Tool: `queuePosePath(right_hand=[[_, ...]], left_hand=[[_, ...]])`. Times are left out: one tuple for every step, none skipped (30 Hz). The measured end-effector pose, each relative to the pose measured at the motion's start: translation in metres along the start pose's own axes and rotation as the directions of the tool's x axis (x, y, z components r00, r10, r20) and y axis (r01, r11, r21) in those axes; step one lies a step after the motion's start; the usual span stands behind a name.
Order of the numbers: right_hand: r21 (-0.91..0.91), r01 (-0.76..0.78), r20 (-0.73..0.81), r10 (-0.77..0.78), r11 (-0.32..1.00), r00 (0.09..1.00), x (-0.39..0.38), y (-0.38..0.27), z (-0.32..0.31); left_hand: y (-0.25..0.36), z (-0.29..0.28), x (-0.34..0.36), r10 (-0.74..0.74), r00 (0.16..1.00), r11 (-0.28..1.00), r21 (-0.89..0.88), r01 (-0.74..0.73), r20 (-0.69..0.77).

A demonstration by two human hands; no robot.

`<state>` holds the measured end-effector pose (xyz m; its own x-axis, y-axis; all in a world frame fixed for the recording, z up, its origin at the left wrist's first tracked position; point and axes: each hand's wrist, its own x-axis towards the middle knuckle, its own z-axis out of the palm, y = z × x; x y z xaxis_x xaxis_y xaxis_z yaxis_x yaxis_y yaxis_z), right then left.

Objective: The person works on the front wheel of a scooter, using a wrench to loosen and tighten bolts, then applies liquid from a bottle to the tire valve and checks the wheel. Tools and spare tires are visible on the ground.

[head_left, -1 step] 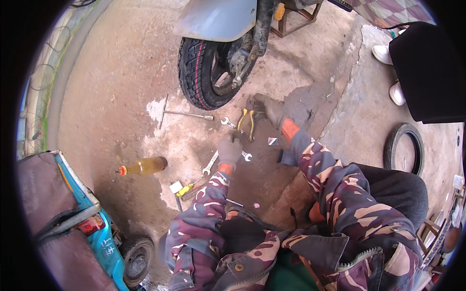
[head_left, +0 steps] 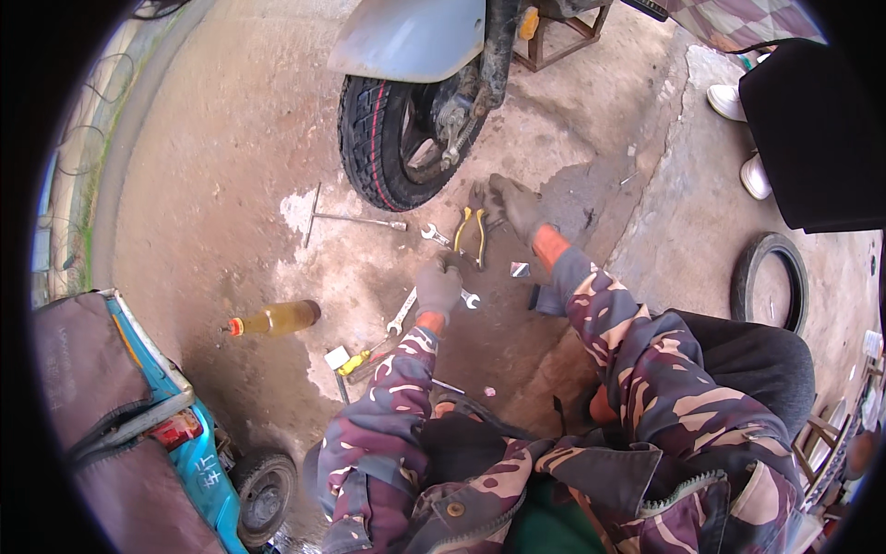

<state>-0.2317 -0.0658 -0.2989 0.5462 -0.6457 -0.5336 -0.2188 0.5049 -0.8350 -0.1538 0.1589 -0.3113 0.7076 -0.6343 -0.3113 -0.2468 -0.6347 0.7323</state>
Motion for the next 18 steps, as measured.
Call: queuePosePath(right_hand=[[0.040,0.083,0.044,-0.084,0.996,0.995,0.003,-0.003,0.000],[0.068,0.093,0.032,-0.096,0.993,0.995,0.005,-0.006,0.002],[0.127,0.090,0.030,-0.095,0.988,0.995,0.006,-0.010,0.006],[0.250,0.053,0.113,-0.083,0.967,0.990,0.007,-0.015,0.011],[0.393,-0.019,0.212,-0.071,0.919,0.975,0.007,-0.021,0.017],[0.521,-0.103,0.310,-0.075,0.847,0.948,0.006,-0.026,0.023],[0.541,-0.144,0.347,-0.064,0.829,0.936,0.003,-0.030,0.029],[0.561,-0.178,0.382,-0.062,0.809,0.922,0.002,-0.035,0.035],[0.585,-0.212,0.425,-0.073,0.783,0.902,0.001,-0.039,0.040],[0.550,-0.225,0.455,-0.062,0.804,0.889,0.002,-0.043,0.045],[0.532,-0.198,0.460,-0.085,0.824,0.884,0.002,-0.047,0.048],[0.514,-0.176,0.448,-0.088,0.840,0.890,0.001,-0.048,0.052],[0.481,-0.173,0.422,-0.054,0.860,0.905,0.001,-0.049,0.055],[0.494,-0.186,0.433,-0.055,0.849,0.899,0.001,-0.050,0.055],[0.534,-0.157,0.446,-0.119,0.831,0.887,0.003,-0.052,0.055],[0.557,-0.162,0.456,-0.137,0.814,0.879,0.002,-0.051,0.056],[0.575,-0.175,0.457,-0.137,0.799,0.879,0.001,-0.050,0.057],[0.587,-0.190,0.472,-0.142,0.787,0.870,0.003,-0.051,0.058]], left_hand=[[0.002,-0.001,-0.001,-0.007,1.000,1.000,-0.018,0.007,0.004],[0.007,-0.002,-0.003,-0.039,0.999,0.999,-0.032,0.041,0.037],[0.017,-0.009,-0.002,0.028,0.998,1.000,-0.013,-0.028,0.062],[0.028,-0.021,-0.001,0.069,0.991,0.997,0.007,-0.071,0.111],[0.043,-0.033,-0.003,0.043,0.982,0.997,0.058,-0.055,0.183],[0.061,-0.048,-0.009,0.124,0.975,0.987,0.082,-0.141,0.184],[0.078,-0.067,-0.017,0.137,0.968,0.975,0.143,-0.169,0.210],[0.097,-0.086,-0.021,0.235,0.950,0.947,0.170,-0.271,0.206],[0.114,-0.103,-0.028,0.197,0.957,0.957,0.171,-0.235,0.215],[0.126,-0.120,-0.042,0.235,0.952,0.955,0.138,-0.264,0.194],[0.136,-0.133,-0.053,0.331,0.932,0.935,0.082,-0.345,0.150],[0.143,-0.143,-0.063,0.216,0.965,0.974,0.038,-0.224,0.149],[0.146,-0.151,-0.073,0.150,0.980,0.989,-0.029,-0.148,0.133],[0.147,-0.156,-0.076,0.036,0.992,0.995,-0.093,-0.024,0.122],[0.146,-0.158,-0.072,0.106,0.988,0.991,-0.098,-0.095,0.116],[0.143,-0.158,-0.072,0.119,0.986,0.989,-0.096,-0.108,0.116],[0.140,-0.156,-0.070,0.090,0.989,0.994,-0.076,-0.081,0.120],[0.137,-0.156,-0.062,0.057,0.990,0.994,-0.101,-0.044,0.133]])
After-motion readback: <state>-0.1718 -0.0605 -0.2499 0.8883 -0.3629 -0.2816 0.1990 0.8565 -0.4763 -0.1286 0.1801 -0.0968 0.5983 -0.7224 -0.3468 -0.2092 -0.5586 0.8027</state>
